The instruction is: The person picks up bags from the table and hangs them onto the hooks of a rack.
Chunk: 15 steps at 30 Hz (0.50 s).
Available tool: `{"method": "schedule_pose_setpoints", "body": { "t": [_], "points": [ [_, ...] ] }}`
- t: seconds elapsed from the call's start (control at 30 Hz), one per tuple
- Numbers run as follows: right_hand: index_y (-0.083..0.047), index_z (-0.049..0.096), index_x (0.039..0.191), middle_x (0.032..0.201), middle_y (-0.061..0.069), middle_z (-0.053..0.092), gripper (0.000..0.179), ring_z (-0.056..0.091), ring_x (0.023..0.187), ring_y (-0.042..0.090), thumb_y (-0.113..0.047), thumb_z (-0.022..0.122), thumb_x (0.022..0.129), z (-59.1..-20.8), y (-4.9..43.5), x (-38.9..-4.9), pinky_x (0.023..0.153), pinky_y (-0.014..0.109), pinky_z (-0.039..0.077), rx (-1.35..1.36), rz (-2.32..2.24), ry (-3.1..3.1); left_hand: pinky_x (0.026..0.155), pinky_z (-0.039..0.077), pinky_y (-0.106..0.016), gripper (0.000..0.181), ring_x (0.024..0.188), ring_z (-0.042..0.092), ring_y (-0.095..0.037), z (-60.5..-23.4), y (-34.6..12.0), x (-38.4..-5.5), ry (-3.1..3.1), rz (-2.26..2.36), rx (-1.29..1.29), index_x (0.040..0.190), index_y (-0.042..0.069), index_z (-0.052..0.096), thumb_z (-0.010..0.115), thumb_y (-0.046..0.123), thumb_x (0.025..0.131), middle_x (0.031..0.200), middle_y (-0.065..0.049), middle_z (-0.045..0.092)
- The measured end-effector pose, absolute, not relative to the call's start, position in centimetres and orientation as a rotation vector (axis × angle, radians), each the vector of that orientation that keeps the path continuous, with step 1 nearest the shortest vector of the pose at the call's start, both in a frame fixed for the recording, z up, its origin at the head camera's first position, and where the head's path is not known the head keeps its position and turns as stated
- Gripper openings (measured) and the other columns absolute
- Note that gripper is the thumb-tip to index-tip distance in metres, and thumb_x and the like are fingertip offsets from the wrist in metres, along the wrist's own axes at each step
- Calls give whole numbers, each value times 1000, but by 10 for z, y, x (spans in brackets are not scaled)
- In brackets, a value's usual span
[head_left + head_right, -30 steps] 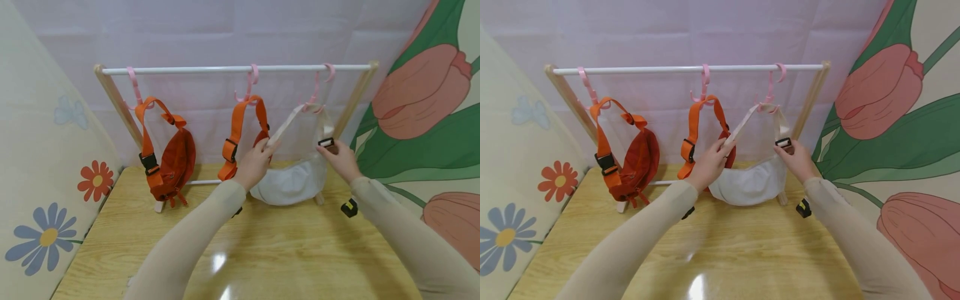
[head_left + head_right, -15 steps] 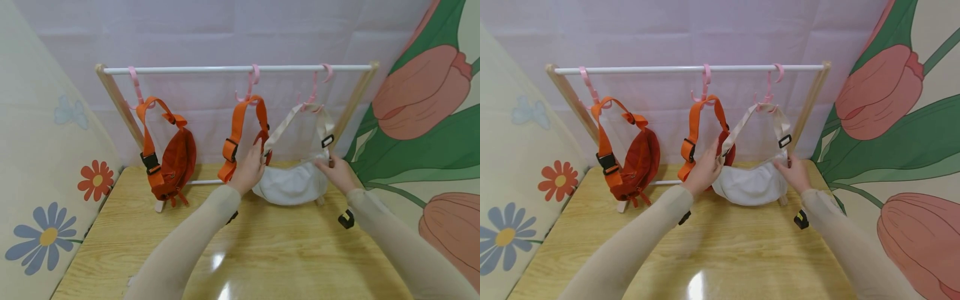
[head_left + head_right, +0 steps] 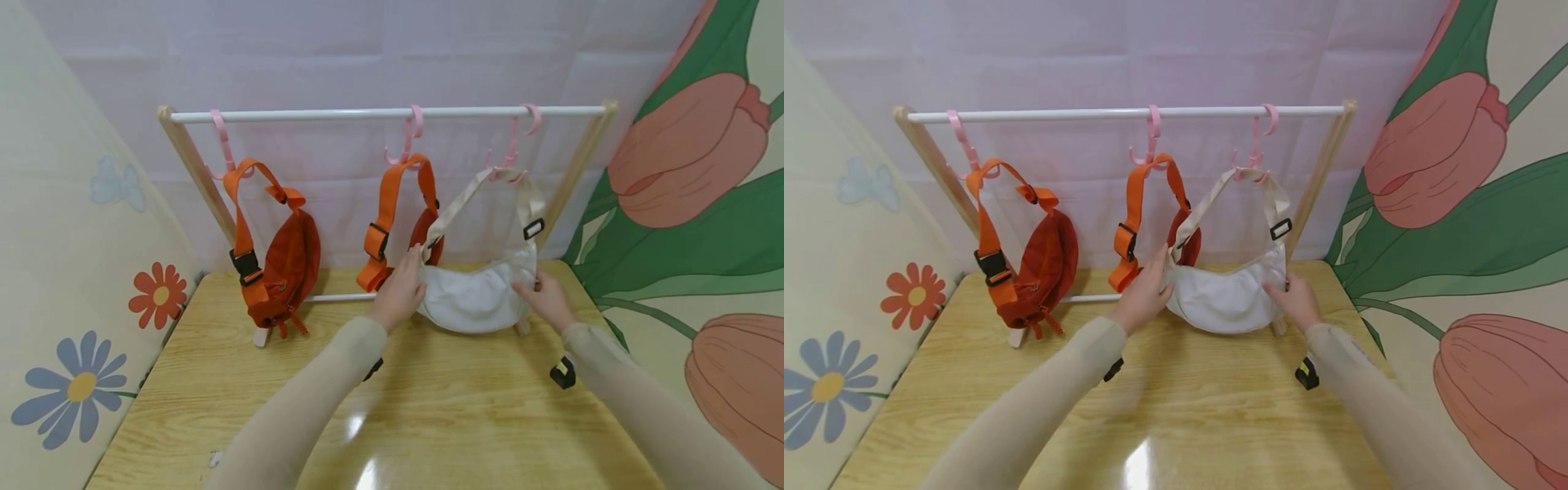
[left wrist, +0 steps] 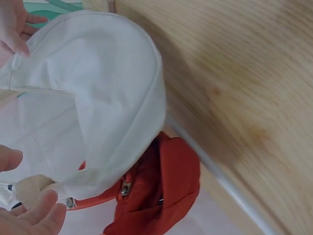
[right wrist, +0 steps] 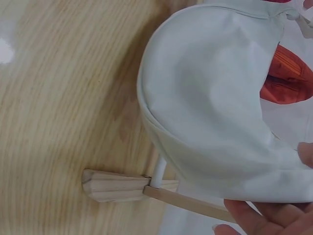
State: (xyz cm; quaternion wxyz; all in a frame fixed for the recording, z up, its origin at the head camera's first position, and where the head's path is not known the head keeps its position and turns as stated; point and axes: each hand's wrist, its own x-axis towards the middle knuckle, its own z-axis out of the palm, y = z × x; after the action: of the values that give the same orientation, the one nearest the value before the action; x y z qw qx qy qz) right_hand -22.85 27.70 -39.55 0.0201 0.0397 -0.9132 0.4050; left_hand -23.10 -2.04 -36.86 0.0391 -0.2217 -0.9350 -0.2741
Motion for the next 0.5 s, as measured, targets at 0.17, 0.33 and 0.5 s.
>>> {"method": "schedule_pose_setpoints", "body": {
  "t": [0.17,0.33,0.5],
  "points": [
    [17,44,130,124,41,50,52,54,110,50,-25,54,101,-402,278,-226,84,53,49,113,1241,-2835,111,30,-39,72,139,32,-32,-377,-24,-228,-2803,-802,-705,150,-10,14,59,5,96,153,-25,26],
    [17,47,127,121,40,53,50,56,106,48,-25,54,100,-406,280,-224,81,49,50,119,1233,-2837,109,33,-40,71,135,37,-33,-384,-29,-225,-2788,-807,-694,149,-11,17,60,3,94,150,-27,31],
    [18,47,126,118,40,54,48,57,104,48,-22,55,100,-411,282,-222,81,52,50,134,1205,-2844,109,34,-41,69,136,37,-34,-389,-32,-221,-2841,-852,-643,149,-10,18,59,4,95,149,-27,32]
  ]
}}
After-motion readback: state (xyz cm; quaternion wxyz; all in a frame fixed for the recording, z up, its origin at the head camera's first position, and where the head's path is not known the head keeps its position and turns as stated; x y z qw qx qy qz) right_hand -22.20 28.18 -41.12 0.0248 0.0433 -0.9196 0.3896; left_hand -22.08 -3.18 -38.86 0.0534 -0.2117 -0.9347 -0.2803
